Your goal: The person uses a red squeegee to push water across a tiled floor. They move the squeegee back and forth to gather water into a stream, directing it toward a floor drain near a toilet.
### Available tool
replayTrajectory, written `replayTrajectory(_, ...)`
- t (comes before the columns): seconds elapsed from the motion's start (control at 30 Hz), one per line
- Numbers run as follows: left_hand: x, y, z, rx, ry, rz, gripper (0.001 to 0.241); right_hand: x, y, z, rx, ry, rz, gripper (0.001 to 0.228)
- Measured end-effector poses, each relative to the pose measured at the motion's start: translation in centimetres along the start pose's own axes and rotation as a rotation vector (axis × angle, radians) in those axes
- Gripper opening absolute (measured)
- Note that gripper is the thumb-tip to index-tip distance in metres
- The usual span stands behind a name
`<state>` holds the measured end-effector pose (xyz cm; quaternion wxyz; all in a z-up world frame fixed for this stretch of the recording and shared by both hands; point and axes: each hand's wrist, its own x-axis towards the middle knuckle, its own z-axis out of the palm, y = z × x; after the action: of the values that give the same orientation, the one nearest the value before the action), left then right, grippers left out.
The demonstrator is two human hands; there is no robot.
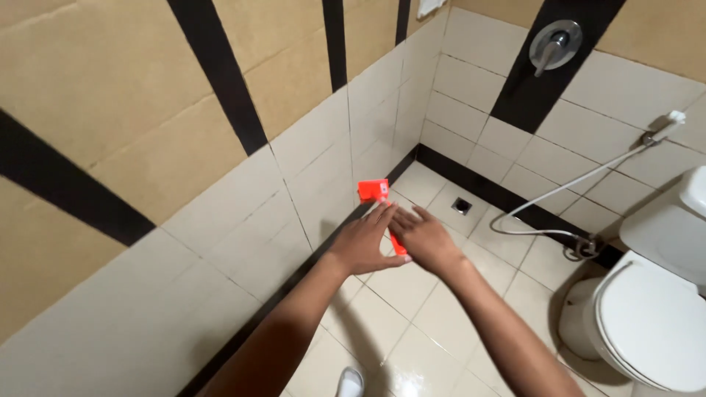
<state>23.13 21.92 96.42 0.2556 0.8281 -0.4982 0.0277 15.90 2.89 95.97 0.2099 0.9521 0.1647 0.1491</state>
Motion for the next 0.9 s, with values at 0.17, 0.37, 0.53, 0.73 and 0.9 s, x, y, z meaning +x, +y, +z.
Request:
replayTrajectory(0.17,1.3,-4.1,-1.0,0.040,-0.062,-0.023,0.120,4.2,-0.3,2.8,0.075,-0.024,0.053,0.062)
replayTrajectory(0.37,1.8,-6.1,-2.8,0.045,-0.106,-0.080,0.120,7.6,-0.2,2.5,-0.009,-0.102,0.015,0.062)
replayTrajectory(0.53,3.7,-8.5,-4.0,0.076,-0.141,-0.091,0.120,10.3,1.5,2.5,-0.061,-0.102,-0.006,0.059)
replayTrajectory(0.73,6.1,-9.8,-4.4,0.040,-0.067,0.011,0.117,11.8,3.6,2.0,-0.078,-0.144,0.002,0.058)
replayTrajectory(0.9,8.7,-10.5,-3.8,-0.016,-0.076,0.039,0.114,12.6,5.3,1.7,-0.033,-0.330,0.069,0.054)
